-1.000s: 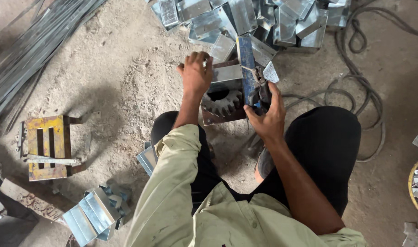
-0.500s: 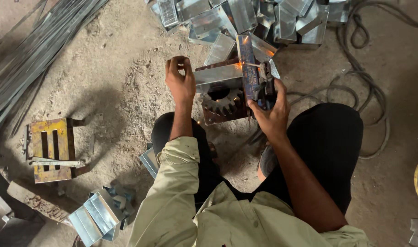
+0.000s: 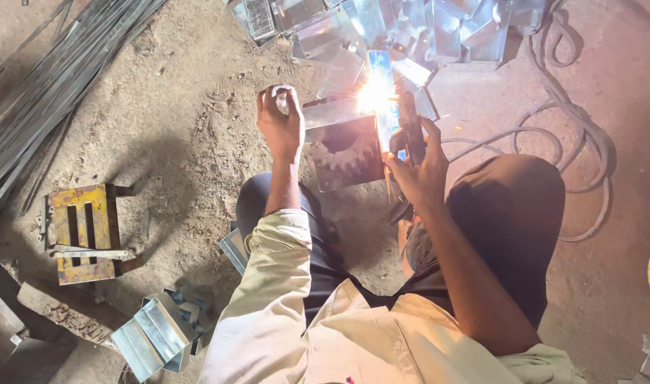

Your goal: The person sits on the floor and uses a welding torch to join metal pieces into rectangular frames. They repeatedly pick up metal components, position them on a gear-shaped jig, and weld the corners while sparks fly. Finished frames are placed in a pile nearby.

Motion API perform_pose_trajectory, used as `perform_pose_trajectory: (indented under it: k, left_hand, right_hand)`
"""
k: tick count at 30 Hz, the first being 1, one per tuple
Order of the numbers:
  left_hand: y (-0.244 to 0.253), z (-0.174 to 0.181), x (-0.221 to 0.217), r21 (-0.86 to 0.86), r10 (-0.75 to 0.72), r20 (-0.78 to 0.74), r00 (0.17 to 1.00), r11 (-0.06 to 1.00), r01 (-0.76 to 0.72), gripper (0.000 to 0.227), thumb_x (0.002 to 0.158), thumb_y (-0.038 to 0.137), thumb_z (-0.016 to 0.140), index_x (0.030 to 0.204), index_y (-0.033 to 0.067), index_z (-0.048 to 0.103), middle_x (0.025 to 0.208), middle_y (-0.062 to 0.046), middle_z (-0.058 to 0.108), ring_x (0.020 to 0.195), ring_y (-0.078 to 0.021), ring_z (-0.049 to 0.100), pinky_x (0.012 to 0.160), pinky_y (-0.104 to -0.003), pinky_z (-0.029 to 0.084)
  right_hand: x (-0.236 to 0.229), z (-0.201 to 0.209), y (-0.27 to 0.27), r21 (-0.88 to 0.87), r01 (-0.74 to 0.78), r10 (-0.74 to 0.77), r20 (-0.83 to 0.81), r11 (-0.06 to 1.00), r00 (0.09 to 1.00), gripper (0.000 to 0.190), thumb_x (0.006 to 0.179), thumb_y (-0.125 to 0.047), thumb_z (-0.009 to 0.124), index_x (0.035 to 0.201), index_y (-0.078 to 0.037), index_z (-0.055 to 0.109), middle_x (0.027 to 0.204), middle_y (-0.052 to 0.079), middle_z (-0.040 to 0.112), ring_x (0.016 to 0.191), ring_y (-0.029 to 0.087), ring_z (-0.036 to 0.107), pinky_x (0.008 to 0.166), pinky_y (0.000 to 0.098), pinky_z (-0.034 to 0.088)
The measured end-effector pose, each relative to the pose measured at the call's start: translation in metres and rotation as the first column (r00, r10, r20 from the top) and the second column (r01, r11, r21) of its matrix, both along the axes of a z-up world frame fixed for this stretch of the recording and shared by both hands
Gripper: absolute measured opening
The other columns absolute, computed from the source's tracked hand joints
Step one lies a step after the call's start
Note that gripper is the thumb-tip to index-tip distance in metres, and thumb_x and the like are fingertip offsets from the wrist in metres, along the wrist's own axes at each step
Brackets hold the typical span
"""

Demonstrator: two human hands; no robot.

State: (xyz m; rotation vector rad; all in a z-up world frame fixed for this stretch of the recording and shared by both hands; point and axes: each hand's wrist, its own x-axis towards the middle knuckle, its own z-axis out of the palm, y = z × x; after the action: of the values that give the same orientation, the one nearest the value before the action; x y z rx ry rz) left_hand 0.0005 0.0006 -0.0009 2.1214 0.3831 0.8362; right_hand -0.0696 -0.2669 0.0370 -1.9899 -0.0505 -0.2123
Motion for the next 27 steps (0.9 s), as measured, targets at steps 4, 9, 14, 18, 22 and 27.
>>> perform_pose_trajectory:
  k: [4, 9, 14, 18, 22, 27]
  left_hand:
    - [0.004, -0.008, 0.004, 0.006, -0.007, -0.057, 0.998, 1.000, 0.008, 0.014, 0.098, 0.012, 0.064, 0.107, 0.0029, 0.069, 0.114, -0.016, 0.066, 0.095, -0.0282, 0.075, 0.075, -0.036, 0.064]
    - [0.009, -0.025, 0.006, 0.025, 0.011, -0.003, 1.000, 1.000, -0.011, 0.018, 0.099, 0.016, 0.066, 0.111, 0.0036, 0.066, 0.114, -0.014, 0.067, 0.099, -0.0273, 0.075, 0.081, -0.038, 0.063]
    - [0.013, -0.016, 0.006, -0.007, 0.067, 0.080, 0.995, 0.998, -0.066, 0.026, 0.098, 0.017, 0.067, 0.118, 0.0005, 0.063, 0.115, -0.017, 0.065, 0.099, -0.0303, 0.066, 0.085, -0.040, 0.055]
    - [0.011, 0.000, 0.000, -0.221, 0.040, 0.109, 0.993, 0.975, -0.015, 0.028, 0.102, 0.018, 0.062, 0.124, 0.0008, 0.061, 0.118, -0.016, 0.064, 0.094, -0.0262, 0.066, 0.085, -0.037, 0.056]
    - [0.003, -0.003, 0.007, -0.052, -0.138, 0.045, 0.989, 0.989, 0.141, 0.041, 0.102, 0.029, 0.066, 0.133, 0.0041, 0.057, 0.128, -0.015, 0.064, 0.108, -0.0277, 0.068, 0.094, -0.040, 0.060]
    - [-0.035, 0.005, 0.007, 0.753, -0.218, -0.093, 0.972, 0.623, 0.211, 0.089, 0.056, 0.063, 0.081, 0.121, 0.0053, 0.063, 0.113, -0.016, 0.069, 0.108, -0.0337, 0.071, 0.089, -0.066, 0.048]
  right_hand:
    - [0.000, 0.000, 0.001, 0.010, -0.023, 0.022, 0.111, 1.000, 0.994, 0.077, 0.081, -0.013, 0.088, 0.146, -0.009, 0.047, 0.107, 0.009, 0.072, 0.090, 0.019, 0.070, 0.074, 0.0314, 0.060]
    - [0.001, -0.001, 0.001, 0.041, 0.013, -0.011, -0.030, 0.999, 0.999, 0.078, 0.078, -0.014, 0.087, 0.145, -0.010, 0.048, 0.106, 0.008, 0.070, 0.083, 0.016, 0.070, 0.071, 0.0316, 0.059]
    - [-0.001, -0.005, -0.003, 0.213, -0.005, -0.008, 0.058, 0.977, 0.998, 0.070, 0.087, -0.006, 0.083, 0.148, -0.009, 0.048, 0.111, 0.005, 0.069, 0.097, 0.014, 0.066, 0.080, 0.0310, 0.058]
    - [0.006, -0.004, -0.007, 0.195, 0.043, -0.063, 0.097, 0.980, 0.993, 0.070, 0.088, -0.005, 0.086, 0.146, -0.008, 0.046, 0.101, 0.004, 0.069, 0.086, 0.014, 0.064, 0.079, 0.0297, 0.055]
    - [0.005, -0.001, -0.009, 0.159, 0.002, -0.021, 0.115, 0.987, 0.993, 0.072, 0.091, -0.006, 0.086, 0.147, -0.005, 0.041, 0.111, 0.003, 0.070, 0.098, 0.011, 0.070, 0.084, 0.0277, 0.057]
    - [0.003, 0.001, -0.007, 0.175, 0.034, -0.046, 0.060, 0.984, 0.997, 0.073, 0.087, -0.006, 0.088, 0.147, -0.004, 0.045, 0.111, 0.005, 0.067, 0.089, 0.013, 0.066, 0.077, 0.0282, 0.056]
